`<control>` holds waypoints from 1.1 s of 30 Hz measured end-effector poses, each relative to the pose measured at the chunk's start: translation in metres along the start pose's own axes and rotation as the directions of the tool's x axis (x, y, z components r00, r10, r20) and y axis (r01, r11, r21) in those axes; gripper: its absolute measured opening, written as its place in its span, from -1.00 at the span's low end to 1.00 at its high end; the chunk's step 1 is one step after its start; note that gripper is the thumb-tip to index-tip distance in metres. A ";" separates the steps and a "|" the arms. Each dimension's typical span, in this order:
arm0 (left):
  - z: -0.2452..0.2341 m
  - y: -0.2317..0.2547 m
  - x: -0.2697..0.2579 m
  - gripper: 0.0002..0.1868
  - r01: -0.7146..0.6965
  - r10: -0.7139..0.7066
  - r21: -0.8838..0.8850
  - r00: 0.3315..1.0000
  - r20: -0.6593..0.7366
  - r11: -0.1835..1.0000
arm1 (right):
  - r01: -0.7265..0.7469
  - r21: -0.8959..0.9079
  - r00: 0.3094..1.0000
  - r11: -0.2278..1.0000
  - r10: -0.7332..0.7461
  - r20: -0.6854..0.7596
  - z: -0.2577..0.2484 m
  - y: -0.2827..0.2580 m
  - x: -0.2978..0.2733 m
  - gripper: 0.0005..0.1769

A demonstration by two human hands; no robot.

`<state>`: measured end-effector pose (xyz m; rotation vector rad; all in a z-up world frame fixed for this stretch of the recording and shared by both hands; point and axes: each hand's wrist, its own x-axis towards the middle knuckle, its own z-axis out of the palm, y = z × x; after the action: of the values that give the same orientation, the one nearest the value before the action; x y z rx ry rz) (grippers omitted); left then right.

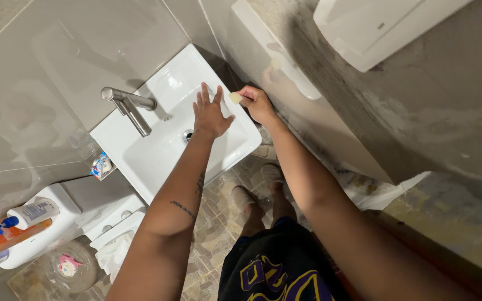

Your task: The person scrubs the white bathroom sink basin and faucet with a yellow sponge, repeatedly rinsing the sponge under running water and wiping the basin and surrounding counter area.

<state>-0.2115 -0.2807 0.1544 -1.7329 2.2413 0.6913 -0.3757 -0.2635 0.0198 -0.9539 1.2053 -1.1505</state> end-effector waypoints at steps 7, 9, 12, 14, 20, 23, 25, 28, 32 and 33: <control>-0.006 0.005 -0.001 0.17 0.029 -0.034 0.087 0.998 0.057 0.996 | -0.027 -0.043 1.000 0.999 0.027 0.003 -0.011 0.000 -0.036 -0.82; -0.006 0.006 -0.002 0.18 0.039 -0.045 0.096 0.997 0.066 0.995 | -0.040 -0.030 0.999 0.999 0.040 -0.001 -0.015 0.002 -0.047 -0.82; -0.006 0.008 -0.003 0.18 0.044 -0.050 0.090 0.997 0.062 0.995 | -0.046 -0.016 0.999 0.999 0.046 -0.018 -0.019 0.007 -0.065 -0.82; -0.006 0.010 -0.004 0.19 0.053 -0.059 0.092 0.996 0.065 0.994 | -0.043 -0.033 0.999 0.999 0.042 -0.031 -0.022 0.012 -0.081 -0.78; -0.002 0.010 -0.004 0.20 0.058 -0.063 0.088 0.997 0.052 0.994 | -0.036 0.022 0.985 0.999 0.039 -0.165 -0.017 0.032 -0.118 -0.71; 0.001 0.010 -0.003 0.20 0.058 -0.062 0.086 0.997 0.044 0.995 | -0.020 0.116 0.968 0.993 0.048 -0.247 -0.009 0.043 -0.132 -0.74; 0.004 0.009 -0.001 0.19 0.057 -0.060 0.078 0.998 0.031 0.995 | -0.052 0.155 0.941 0.987 0.100 -0.323 0.001 0.052 -0.142 -0.73; 0.011 0.009 0.002 0.18 0.059 -0.061 0.060 0.998 0.017 0.996 | -0.022 0.288 0.894 0.957 0.148 -0.423 0.023 0.066 -0.157 -0.70; 0.013 0.007 0.005 0.18 0.073 -0.074 0.042 0.997 0.032 0.996 | -0.012 0.508 0.851 0.861 0.276 -0.448 0.059 0.080 -0.184 -0.60; 0.013 0.007 0.005 0.18 0.074 -0.076 0.040 0.996 0.036 0.996 | -0.023 0.541 0.851 0.841 0.300 -0.430 0.064 0.082 -0.192 -0.61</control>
<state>-0.2206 -0.2777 0.1424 -1.7613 2.1387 0.6540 -0.2983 -0.0620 -0.0143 -0.1197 1.2482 -1.5308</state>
